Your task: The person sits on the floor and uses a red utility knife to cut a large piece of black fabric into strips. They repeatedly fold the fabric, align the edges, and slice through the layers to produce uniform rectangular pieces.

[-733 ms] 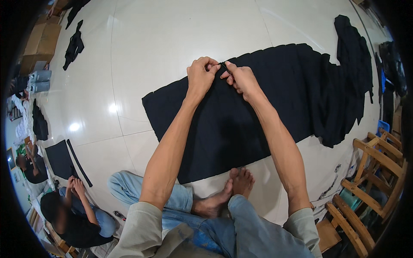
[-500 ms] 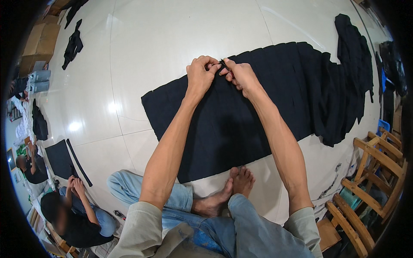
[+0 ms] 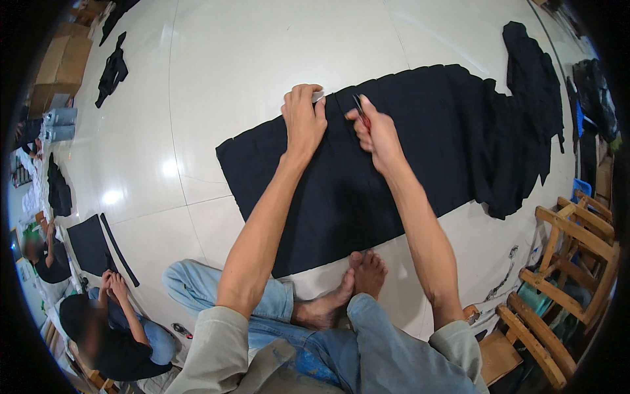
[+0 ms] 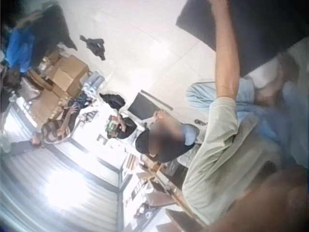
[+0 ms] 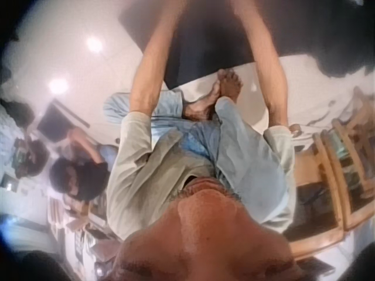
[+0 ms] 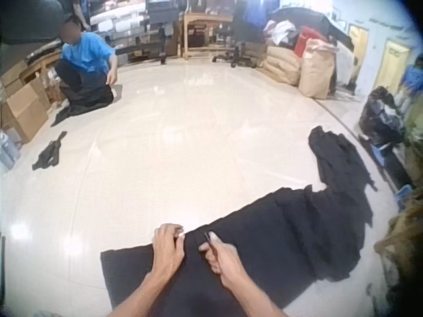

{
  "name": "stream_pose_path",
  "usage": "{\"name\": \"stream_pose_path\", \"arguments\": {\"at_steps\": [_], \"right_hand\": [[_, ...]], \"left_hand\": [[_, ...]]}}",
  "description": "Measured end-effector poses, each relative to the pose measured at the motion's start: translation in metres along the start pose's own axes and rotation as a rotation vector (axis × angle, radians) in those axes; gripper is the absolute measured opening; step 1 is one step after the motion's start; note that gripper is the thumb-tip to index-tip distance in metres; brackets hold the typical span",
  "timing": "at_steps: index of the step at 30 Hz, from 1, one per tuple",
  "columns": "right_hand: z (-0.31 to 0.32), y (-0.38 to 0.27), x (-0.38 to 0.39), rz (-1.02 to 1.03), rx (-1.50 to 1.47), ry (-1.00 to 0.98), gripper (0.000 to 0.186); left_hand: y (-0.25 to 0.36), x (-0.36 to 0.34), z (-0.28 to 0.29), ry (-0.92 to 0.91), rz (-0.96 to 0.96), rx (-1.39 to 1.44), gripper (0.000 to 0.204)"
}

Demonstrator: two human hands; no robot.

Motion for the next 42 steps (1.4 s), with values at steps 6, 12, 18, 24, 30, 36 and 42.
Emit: {"name": "stream_pose_path", "arguments": {"at_steps": [6,12,18,24,30,36,42], "right_hand": [[0.088,0.023,0.15,0.054,0.363,0.365,0.054],[0.142,0.084,0.237,-0.006,0.481,0.558,0.037],[0.119,0.099,0.214,0.016,0.05,0.439,0.029],[0.112,0.082,0.22,0.001,-0.012,0.399,0.031],[0.114,0.087,0.231,0.117,0.173,0.382,0.03],[0.113,0.089,0.27,0.098,0.341,0.323,0.05],[0.121,0.091,0.267,-0.032,0.427,0.24,0.049]], "left_hand": [[0.08,0.105,0.067,-0.488,0.55,0.71,0.021],[0.151,0.266,0.094,-0.916,1.453,1.65,0.04],[0.167,0.285,0.05,-0.653,1.535,1.606,0.058],[0.163,0.281,0.036,-0.431,1.387,1.65,0.041],[0.159,0.282,0.037,-0.376,1.316,1.542,0.031],[0.151,0.287,0.045,-0.485,1.426,1.343,0.033],[0.151,0.287,0.045,-0.438,1.494,1.281,0.041]]}}
Point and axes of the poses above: each hand's wrist, its own x-axis away from the middle knuckle, its own z-axis out of the back of the hand, y = z × x, the point moved 3 cm from there along -x, towards the middle knuckle, and after that the axes turned 7 degrees about -x, right-handed, at the moved point
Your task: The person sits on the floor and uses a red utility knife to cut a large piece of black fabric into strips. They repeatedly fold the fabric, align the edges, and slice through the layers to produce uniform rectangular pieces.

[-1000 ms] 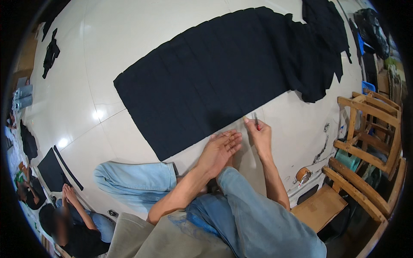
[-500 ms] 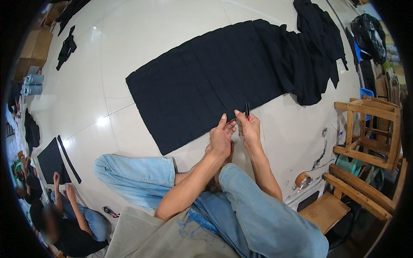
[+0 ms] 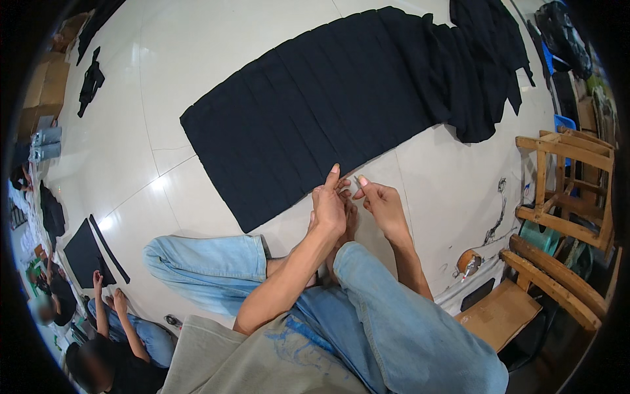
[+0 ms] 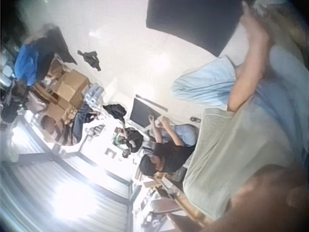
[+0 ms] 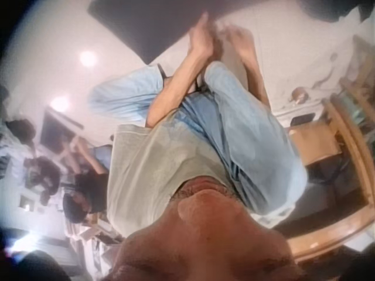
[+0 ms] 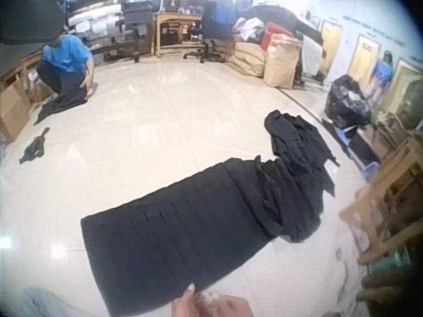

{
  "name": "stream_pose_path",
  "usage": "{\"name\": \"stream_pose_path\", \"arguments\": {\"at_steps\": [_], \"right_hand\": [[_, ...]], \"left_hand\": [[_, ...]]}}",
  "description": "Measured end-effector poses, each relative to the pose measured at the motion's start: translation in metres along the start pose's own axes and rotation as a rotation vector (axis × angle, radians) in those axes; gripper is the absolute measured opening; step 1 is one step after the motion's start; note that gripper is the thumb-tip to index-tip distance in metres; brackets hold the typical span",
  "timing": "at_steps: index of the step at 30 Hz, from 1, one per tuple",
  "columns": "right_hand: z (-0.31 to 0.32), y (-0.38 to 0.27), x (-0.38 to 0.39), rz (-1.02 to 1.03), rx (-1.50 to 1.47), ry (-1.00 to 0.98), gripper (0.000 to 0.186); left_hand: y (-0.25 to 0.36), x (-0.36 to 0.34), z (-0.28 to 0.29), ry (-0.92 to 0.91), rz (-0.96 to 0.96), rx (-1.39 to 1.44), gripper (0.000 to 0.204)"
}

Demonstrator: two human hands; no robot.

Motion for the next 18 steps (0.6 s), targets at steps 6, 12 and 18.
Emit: {"name": "stream_pose_path", "arguments": {"at_steps": [6,12,18], "right_hand": [[-0.012,-0.003,-0.009,-0.011,-0.095,-0.026,0.048],[-0.013,-0.001,-0.016,-0.016,-0.08,-0.039,0.049],[-0.014,-0.003,-0.013,-0.035,-0.087,-0.041,0.048]], "left_hand": [[0.01,0.009,-0.01,-0.031,-0.058,0.026,0.04],[0.007,0.004,-0.003,-0.072,-0.05,0.042,0.037],[0.006,0.002,-0.002,-0.071,-0.036,0.033,0.039]]}}
Point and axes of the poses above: each hand's wrist, its own x-axis away from the middle knuckle, its own z-axis out of the back of the hand, y = z × x, the point moved 3 cm from there along -x, towards the middle knuckle, and after that the axes turned 7 degrees about -x, right-handed, at the moved point
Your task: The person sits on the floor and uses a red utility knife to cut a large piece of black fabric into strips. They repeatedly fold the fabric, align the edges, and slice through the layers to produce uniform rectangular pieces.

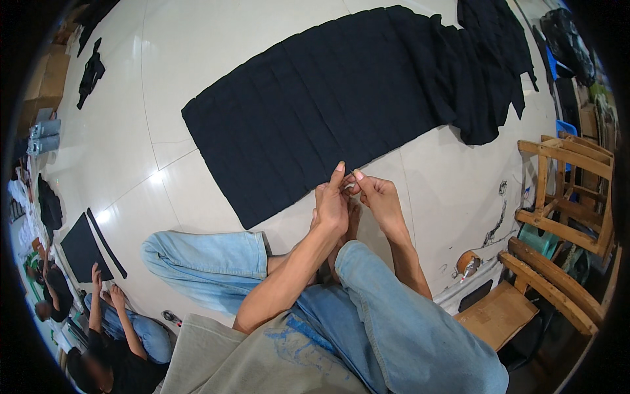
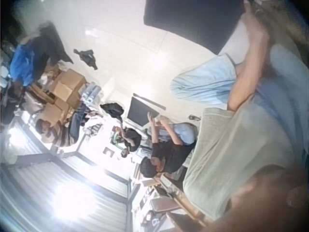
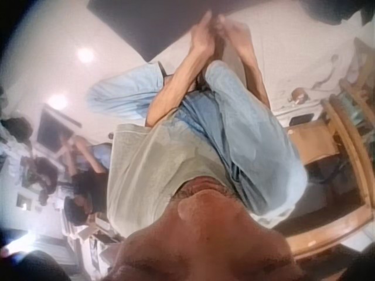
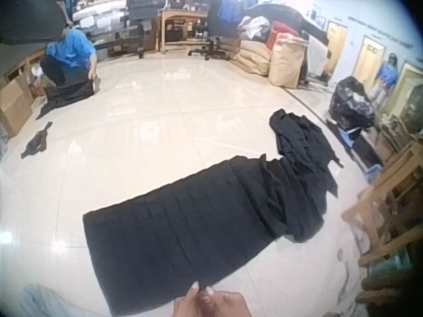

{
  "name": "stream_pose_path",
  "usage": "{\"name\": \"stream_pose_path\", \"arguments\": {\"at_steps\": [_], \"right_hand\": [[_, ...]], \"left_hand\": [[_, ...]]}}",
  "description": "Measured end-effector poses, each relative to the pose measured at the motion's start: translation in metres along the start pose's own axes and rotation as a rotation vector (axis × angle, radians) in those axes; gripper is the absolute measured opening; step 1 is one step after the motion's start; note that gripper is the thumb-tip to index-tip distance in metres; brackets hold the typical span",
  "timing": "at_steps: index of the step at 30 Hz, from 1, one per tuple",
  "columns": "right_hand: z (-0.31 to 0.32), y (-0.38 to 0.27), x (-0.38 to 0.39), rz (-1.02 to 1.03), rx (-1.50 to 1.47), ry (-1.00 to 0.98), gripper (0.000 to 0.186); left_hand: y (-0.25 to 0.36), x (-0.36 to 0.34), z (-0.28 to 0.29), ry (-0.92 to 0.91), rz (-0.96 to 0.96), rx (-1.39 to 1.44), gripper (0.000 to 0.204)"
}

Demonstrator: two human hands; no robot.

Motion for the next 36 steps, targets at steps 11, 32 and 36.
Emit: {"name": "stream_pose_path", "arguments": {"at_steps": [11,32,36], "right_hand": [[-0.001,0.006,0.0,0.014,0.063,0.044,0.051],[-0.084,-0.123,-0.114,0.042,-0.083,-0.358,0.047],[-0.141,-0.138,-0.185,-0.013,-0.165,-0.426,0.043]], "left_hand": [[-0.002,-0.002,0.001,0.0,0.013,-0.012,0.041],[0.259,-0.131,-0.001,0.562,-1.216,-1.406,0.041],[0.277,-0.161,-0.002,0.519,-1.04,-1.561,0.028]]}}
Point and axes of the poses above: each hand's wrist, its own x-axis away from the middle knuckle, its own z-axis out of the back of the hand, y = z × x, the point moved 3 cm from there along -x, towards the middle knuckle, and after that the axes turned 7 degrees about -x, right-handed, at the moved point
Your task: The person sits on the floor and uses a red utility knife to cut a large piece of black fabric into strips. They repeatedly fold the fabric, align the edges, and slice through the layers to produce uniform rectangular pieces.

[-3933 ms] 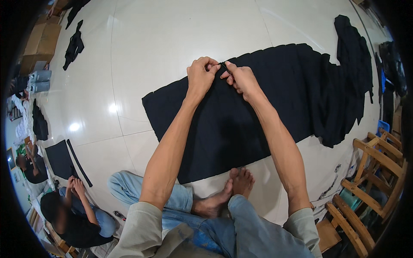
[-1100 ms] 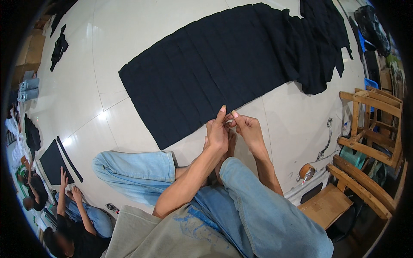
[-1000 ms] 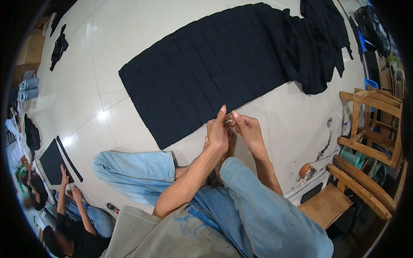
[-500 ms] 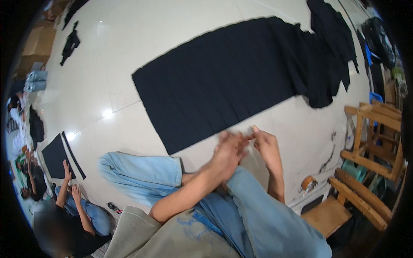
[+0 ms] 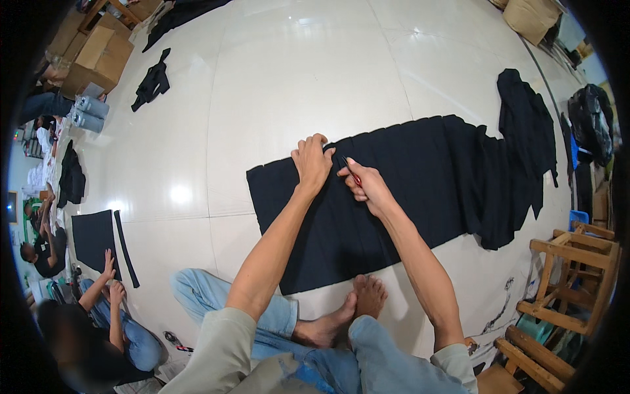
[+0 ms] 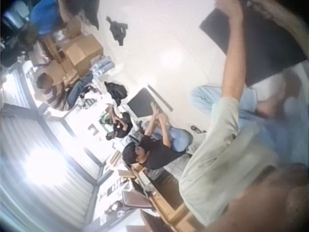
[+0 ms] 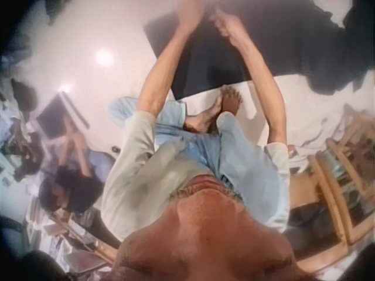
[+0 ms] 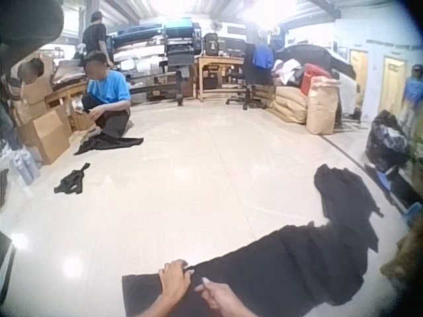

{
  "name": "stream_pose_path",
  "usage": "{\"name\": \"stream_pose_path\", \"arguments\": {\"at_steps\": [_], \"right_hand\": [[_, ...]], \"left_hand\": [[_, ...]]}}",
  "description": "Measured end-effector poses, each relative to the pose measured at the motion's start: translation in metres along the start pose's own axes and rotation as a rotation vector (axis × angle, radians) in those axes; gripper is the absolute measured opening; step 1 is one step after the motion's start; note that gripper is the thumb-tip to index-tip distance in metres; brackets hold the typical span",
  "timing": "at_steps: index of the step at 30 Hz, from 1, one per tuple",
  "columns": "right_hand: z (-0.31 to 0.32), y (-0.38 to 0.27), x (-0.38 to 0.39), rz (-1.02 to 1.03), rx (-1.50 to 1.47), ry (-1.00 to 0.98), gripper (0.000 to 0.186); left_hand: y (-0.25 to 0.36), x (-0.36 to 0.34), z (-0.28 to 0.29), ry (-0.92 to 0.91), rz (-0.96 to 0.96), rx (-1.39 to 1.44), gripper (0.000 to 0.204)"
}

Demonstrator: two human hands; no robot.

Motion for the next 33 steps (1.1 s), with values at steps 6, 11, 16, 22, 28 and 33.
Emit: {"name": "stream_pose_path", "arguments": {"at_steps": [6,11,16,22,28,33], "right_hand": [[-0.019,0.005,-0.052,-0.042,-0.081,0.083,0.042],[-0.018,0.003,-0.056,-0.049,-0.099,0.118,0.042],[-0.016,0.002,-0.059,-0.103,-0.1,0.15,0.041],[-0.016,-0.004,-0.063,-0.134,-0.109,0.126,0.04],[-0.013,-0.007,-0.068,-0.155,-0.163,0.093,0.039],[-0.012,-0.007,-0.065,-0.143,-0.188,0.062,0.038]], "left_hand": [[-0.016,-0.003,0.011,-0.047,0.051,0.269,0.019],[-0.014,0.002,0.013,0.024,0.011,0.287,0.017],[-0.014,0.003,0.012,0.039,0.017,0.305,0.016],[-0.015,0.005,0.01,0.093,-0.034,0.307,0.016],[-0.016,0.009,0.01,0.107,-0.064,0.245,0.016],[-0.017,0.009,0.009,0.226,-0.056,0.353,0.016]]}}
Point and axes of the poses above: each hand's wrist, its own x-axis away from the middle knuckle, its own z-axis out of the back of the hand, y = z × x, the point moved 3 cm from there along -x, towards the middle knuckle, and after that the axes turned 7 degrees about -x, right-handed, at the moved point
